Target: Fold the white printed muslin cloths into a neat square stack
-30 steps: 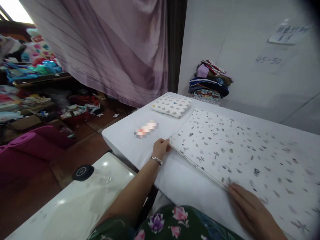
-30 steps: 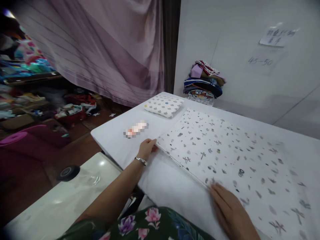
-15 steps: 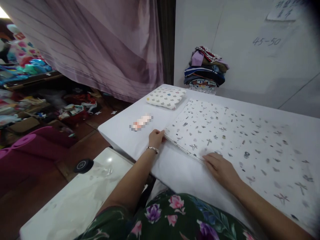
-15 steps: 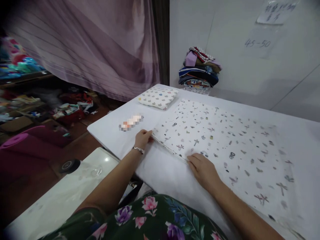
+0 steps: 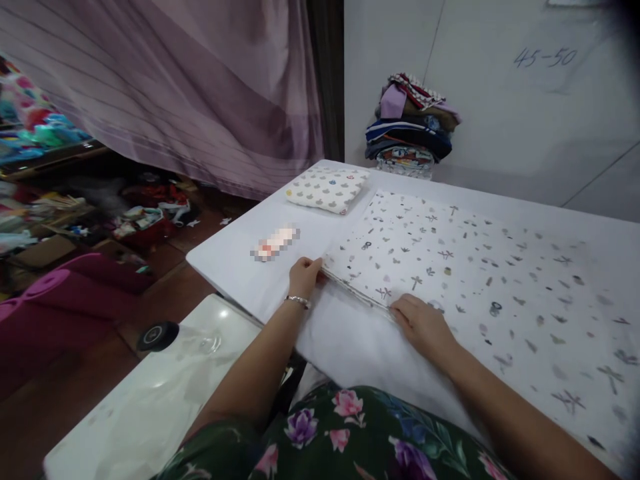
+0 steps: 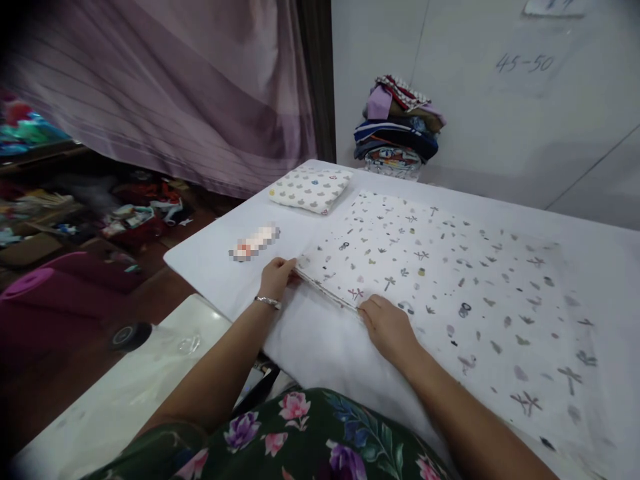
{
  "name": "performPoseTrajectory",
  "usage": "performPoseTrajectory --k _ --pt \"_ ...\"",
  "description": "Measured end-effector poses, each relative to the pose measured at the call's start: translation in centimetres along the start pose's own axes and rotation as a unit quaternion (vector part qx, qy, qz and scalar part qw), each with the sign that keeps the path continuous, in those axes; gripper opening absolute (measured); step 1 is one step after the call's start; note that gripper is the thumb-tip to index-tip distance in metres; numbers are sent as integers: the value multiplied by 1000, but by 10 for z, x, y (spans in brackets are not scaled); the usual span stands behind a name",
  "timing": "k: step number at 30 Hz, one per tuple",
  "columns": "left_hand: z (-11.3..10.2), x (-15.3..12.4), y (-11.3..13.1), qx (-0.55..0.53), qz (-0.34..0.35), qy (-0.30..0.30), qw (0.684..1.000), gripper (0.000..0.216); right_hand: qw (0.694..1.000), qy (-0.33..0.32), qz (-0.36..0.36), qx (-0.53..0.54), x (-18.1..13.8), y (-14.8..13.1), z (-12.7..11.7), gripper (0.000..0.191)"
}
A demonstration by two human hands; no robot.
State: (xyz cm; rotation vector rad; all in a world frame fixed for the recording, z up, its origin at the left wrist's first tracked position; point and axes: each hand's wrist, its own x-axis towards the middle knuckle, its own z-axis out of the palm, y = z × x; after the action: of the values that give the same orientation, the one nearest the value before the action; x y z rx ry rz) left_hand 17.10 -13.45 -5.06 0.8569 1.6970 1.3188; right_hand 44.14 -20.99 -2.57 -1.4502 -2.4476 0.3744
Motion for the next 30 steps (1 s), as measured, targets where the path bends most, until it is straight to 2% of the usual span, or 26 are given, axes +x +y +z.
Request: performPoseTrajectory --k 9,16,23,27,30 --pt "1 -1 3 -23 -10 7 1000 29 998 24 -39 -39 -4 -5 2 28" --pt "1 -2 4 -21 -9 8 1000 27 997 -23 -36 -70 -2 -6 4 29" --pt "0 1 0 -14 0 4 1000 27 996 -33 -23 -84 -1 -10 2 30" --pt "0 0 0 -18 1 2 1000 28 998 -50 -4 -47 0 -6 -1 29" --pt "0 0 0 -21 0 1 1000 29 999 -36 6 10 -1 -2 -5 28"
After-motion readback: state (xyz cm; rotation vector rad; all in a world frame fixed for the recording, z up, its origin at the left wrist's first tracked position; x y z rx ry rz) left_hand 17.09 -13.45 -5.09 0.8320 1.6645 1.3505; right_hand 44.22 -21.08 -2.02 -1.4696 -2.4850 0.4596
